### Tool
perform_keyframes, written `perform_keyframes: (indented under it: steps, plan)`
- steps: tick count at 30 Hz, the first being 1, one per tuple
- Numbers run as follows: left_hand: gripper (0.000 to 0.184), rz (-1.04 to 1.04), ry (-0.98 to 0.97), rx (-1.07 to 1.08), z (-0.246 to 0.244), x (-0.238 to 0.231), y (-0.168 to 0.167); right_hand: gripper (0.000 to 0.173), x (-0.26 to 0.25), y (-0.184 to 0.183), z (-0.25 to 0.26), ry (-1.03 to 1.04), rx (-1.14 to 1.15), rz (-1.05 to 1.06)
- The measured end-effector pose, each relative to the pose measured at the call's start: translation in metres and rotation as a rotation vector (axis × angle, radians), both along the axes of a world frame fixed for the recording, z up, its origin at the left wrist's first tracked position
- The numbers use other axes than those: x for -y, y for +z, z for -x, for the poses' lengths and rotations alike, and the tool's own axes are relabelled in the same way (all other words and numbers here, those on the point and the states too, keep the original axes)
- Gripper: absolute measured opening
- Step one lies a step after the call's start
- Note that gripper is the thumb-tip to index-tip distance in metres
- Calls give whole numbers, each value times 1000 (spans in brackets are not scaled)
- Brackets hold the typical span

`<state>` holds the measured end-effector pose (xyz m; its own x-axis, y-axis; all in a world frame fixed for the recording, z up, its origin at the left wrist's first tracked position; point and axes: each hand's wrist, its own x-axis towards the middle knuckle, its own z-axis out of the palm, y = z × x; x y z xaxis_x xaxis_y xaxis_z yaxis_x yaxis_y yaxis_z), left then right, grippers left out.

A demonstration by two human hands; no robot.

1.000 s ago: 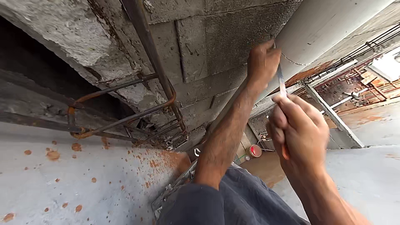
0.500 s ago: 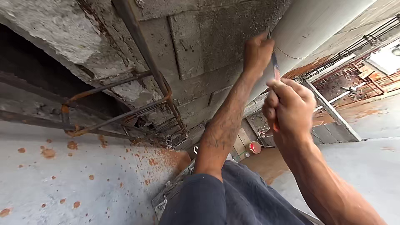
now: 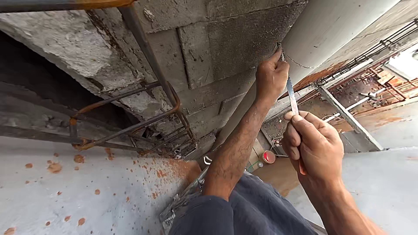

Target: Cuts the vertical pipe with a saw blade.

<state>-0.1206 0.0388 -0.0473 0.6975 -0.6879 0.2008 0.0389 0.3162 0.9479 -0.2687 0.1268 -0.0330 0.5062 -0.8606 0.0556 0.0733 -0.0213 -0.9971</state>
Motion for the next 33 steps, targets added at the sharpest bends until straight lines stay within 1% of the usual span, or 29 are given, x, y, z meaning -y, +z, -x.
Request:
perform_keyframes:
  steps: [1,3,5,6,8,10,12,14,16,19,22,24,26,28,31,33]
  plan:
    - [44,-11,3,13,-1,2,0,28,4,-2,-2,-5,-17,13]
    - [40,-40,-28,49,-18,19,3,25,17,-1,-17,-6,-76,53]
    - [39,-32,-58,10,-26,29,2,27,16,6,-28,-8,-98,55]
    - [40,-22,-63,9,-26,25,4,27,12,8,-26,1,-88,51]
    - [43,-12,-30,14,-8,3,0,27,-2,4,-4,27,-38,15]
    - [45,8,-4,2,2,-4,-3,28,-3,0,4,14,-8,4]
    - [41,-17,-23,22,-9,9,3,28,11,3,-7,-4,-44,41]
    - [38,-23,-52,-8,-21,24,3,26,18,5,-22,3,-108,58]
    - [40,3,-57,-18,-22,21,3,25,13,6,-20,11,-123,43]
    - [45,22,14,-41,3,4,0,29,6,2,4,5,-54,16]
    - [40,-29,-5,12,-14,23,4,26,24,2,-13,10,-106,57]
    - [40,-29,-33,-9,-21,31,2,27,25,8,-22,10,-115,51]
    - [43,-1,-33,-3,-15,18,2,27,15,8,-11,30,-83,32]
    - [45,0,-1,13,0,5,-3,27,8,-2,4,21,-55,8]
    - [42,-30,-6,57,-12,18,-1,27,21,-3,-10,-6,-100,47]
    - [41,-2,-37,12,-21,29,0,27,22,7,-22,-4,-98,40]
